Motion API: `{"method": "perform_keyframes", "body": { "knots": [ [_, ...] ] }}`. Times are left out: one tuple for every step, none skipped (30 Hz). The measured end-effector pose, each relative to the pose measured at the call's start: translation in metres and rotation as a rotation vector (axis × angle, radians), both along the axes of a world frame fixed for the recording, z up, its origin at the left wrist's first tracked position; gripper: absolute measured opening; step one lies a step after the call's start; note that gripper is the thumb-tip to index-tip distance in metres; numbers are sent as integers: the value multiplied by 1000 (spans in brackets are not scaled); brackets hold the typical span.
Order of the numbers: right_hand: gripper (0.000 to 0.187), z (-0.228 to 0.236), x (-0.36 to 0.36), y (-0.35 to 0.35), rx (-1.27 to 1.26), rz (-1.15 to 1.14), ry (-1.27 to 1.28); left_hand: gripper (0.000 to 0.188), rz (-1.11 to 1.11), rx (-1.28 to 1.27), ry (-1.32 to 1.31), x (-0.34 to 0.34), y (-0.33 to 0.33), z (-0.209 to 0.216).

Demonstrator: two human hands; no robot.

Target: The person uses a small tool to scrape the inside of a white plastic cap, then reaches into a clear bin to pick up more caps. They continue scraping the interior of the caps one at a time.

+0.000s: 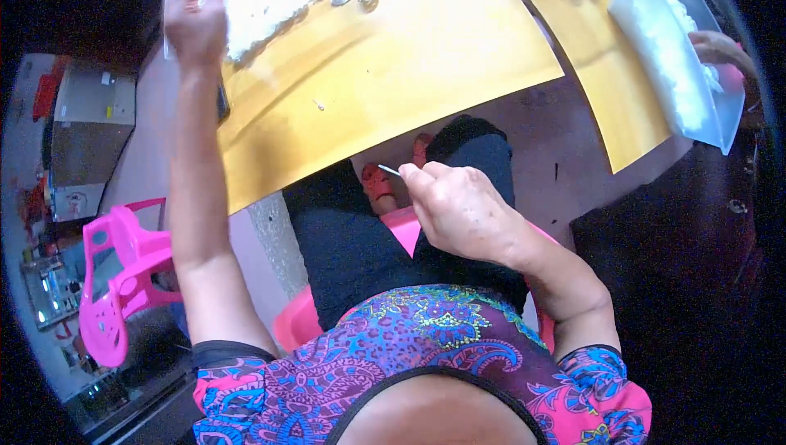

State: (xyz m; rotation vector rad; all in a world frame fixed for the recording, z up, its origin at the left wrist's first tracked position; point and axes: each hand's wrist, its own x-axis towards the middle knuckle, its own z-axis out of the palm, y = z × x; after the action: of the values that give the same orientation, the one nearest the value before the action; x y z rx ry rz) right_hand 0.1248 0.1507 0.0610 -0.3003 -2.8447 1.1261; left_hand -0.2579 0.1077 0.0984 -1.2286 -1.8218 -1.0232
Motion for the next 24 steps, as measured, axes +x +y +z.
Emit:
{"method": "perform_keyframes", "body": {
  "knots": [
    [18,0,0,0,-7,4,5,19,-139,8,-51,15,12,-17],
    [18,-3,2,1,-6,-7,-1,20,-148,-109,-104,44,28,-28],
    [18,-5,2,2,-2,-12,9,18,-220,-119,-211,67,43,-41],
    [18,-6,3,2,4,-16,19,14,-234,-123,19,73,55,-50],
    [15,-6,4,2,21,-20,11,12,-233,-147,117,89,67,-53],
    [13,-5,3,3,46,-9,10,14,-171,-230,1,94,78,-62],
    [13,-4,2,2,63,-3,-5,18,-72,-333,-65,90,86,-70],
    [13,-5,2,1,68,-3,-3,24,28,-436,-130,85,93,-78],
    [13,-6,3,1,62,-5,3,28,21,-508,-146,85,99,-84],
    [13,-4,3,1,57,-3,13,31,20,-579,-158,83,102,-89],
    [13,-2,2,0,49,2,-5,30,18,-531,-163,78,104,-95],
    [13,-3,3,1,50,-4,-6,30,11,-531,-162,81,106,-93],
    [14,-5,3,1,37,-22,29,30,24,-596,-193,83,106,-92],
    [16,-7,3,2,23,-39,65,29,37,-661,-223,86,106,-91],
    [16,-6,3,2,20,-38,65,29,39,-662,-223,87,103,-93],
    [14,-5,2,3,37,-21,42,28,-3,-664,-222,90,101,-95],
    [12,-4,2,3,53,-5,19,26,-45,-664,-222,91,99,-97],
    [12,-5,2,3,52,-4,20,26,-43,-665,-221,90,98,-100],
    [12,-6,2,3,54,4,38,26,-28,-641,-221,88,97,-102],
    [12,-7,2,3,57,11,55,27,-14,-617,-221,87,97,-104],
    [12,-8,3,4,59,9,56,27,-16,-616,-220,89,98,-102],
    [12,-9,3,4,50,10,70,28,-75,-476,-157,90,100,-100],
    [12,-9,3,5,41,10,84,29,-133,-336,-95,92,102,-97],
    [12,-9,3,4,44,8,87,29,-134,-334,-92,94,106,-95]
  ]
}}
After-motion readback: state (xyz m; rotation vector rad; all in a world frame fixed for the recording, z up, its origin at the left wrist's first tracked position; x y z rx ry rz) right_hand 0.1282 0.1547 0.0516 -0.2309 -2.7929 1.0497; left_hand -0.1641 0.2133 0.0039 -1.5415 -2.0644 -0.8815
